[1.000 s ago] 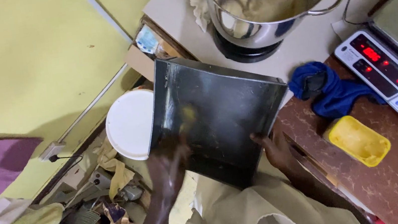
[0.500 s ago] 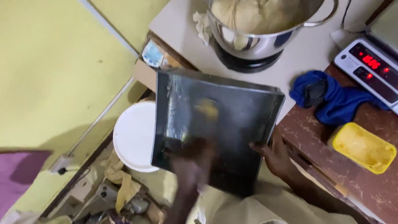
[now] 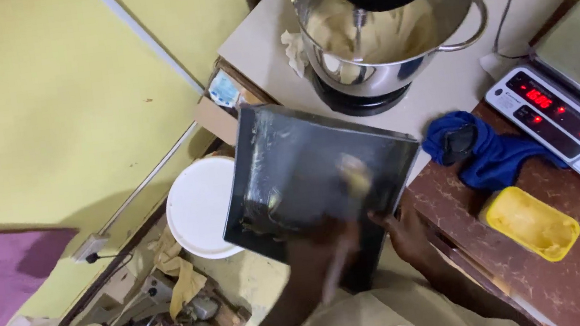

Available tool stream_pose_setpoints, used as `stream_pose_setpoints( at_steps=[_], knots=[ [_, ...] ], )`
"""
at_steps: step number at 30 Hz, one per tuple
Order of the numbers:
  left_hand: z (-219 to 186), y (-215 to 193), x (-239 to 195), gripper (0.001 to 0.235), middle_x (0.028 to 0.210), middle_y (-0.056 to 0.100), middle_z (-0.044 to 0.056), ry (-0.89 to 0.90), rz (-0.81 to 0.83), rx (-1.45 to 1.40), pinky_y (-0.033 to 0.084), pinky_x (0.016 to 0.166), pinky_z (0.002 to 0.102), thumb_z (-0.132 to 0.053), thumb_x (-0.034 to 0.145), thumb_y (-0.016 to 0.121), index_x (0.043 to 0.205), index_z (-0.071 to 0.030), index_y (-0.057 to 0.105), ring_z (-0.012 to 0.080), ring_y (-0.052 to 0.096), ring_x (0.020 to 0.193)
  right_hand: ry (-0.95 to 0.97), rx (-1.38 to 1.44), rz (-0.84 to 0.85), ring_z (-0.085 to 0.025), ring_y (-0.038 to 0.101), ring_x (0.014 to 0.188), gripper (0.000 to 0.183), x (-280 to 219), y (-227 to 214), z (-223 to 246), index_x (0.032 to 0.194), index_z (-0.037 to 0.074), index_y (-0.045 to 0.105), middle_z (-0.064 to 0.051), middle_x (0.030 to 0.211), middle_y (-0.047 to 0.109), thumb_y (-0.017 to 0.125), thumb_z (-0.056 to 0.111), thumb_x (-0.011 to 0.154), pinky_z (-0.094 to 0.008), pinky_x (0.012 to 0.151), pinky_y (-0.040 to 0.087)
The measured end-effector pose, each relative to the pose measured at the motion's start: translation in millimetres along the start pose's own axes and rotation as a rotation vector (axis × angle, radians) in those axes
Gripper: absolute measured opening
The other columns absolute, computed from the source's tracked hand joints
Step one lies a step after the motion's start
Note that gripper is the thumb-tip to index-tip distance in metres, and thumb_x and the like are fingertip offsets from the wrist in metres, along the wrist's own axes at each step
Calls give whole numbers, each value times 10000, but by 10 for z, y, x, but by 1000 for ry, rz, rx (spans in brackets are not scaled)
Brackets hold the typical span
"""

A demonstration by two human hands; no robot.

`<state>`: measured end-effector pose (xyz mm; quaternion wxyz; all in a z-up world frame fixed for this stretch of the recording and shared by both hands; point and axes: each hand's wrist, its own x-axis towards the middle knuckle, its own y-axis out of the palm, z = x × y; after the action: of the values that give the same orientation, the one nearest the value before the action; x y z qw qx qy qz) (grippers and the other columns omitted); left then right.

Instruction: The person uses a brush to apply a yellow substance from a small container onto a rectangular metal baking tray. The person spreads the substance evenly across the tray's surface and then places the tray on the counter.

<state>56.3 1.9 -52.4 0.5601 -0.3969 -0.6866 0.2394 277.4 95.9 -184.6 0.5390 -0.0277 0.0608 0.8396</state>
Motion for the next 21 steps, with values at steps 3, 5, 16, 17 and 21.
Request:
stream_pose_setpoints(
  at_steps=[3, 5, 16, 17, 21],
  knots=[
    [-162, -129, -37, 64, 826, 697, 139, 62, 70, -228, 524, 655, 507, -36, 972, 742, 1025, -71, 750, 341, 660, 689, 94, -154, -105, -330, 621, 1484, 788, -28, 25, 137, 1646, 69, 542, -147, 1591, 673, 756, 319, 930, -492, 1206, 498],
    [371, -173, -37, 58, 789, 669, 83, -83, 59, -100, 527, 581, 519, -203, 986, 728, 978, -146, 732, 367, 679, 639, 89, 14, 15, -596, 498, 1516, 1044, 50, -33, -12, 1837, 88, 175, -313, 1718, 430, 794, 283, 1019, -836, 1240, 387],
    [199, -167, 365, 405, 580, 519, -31, -39, -40, 9, 448, 427, 341, -259, 1109, 726, 721, -216, 620, 291, 605, 453, 114, 15, 12, -453, 562, 1497, 1134, 118, -67, -284, 1866, 128, 172, -245, 1690, 516, 865, 164, 970, -710, 1260, 423],
    [411, -264, 473, 412, 577, 529, -29, -68, -68, 71, 447, 436, 331, -226, 1126, 725, 723, -206, 639, 279, 615, 474, 140, 65, -10, -456, 554, 1518, 1149, 78, -77, -270, 1857, 114, 192, -246, 1688, 517, 883, 172, 940, -701, 1264, 410],
    [818, -432, 460, 447, 569, 562, -25, -162, -109, 247, 446, 461, 301, -129, 1176, 722, 732, -174, 695, 243, 644, 535, 96, -12, 13, -448, 518, 1562, 1128, 113, 106, 104, 1867, 117, 202, -247, 1724, 506, 883, 137, 968, -671, 1271, 420]
  ],
)
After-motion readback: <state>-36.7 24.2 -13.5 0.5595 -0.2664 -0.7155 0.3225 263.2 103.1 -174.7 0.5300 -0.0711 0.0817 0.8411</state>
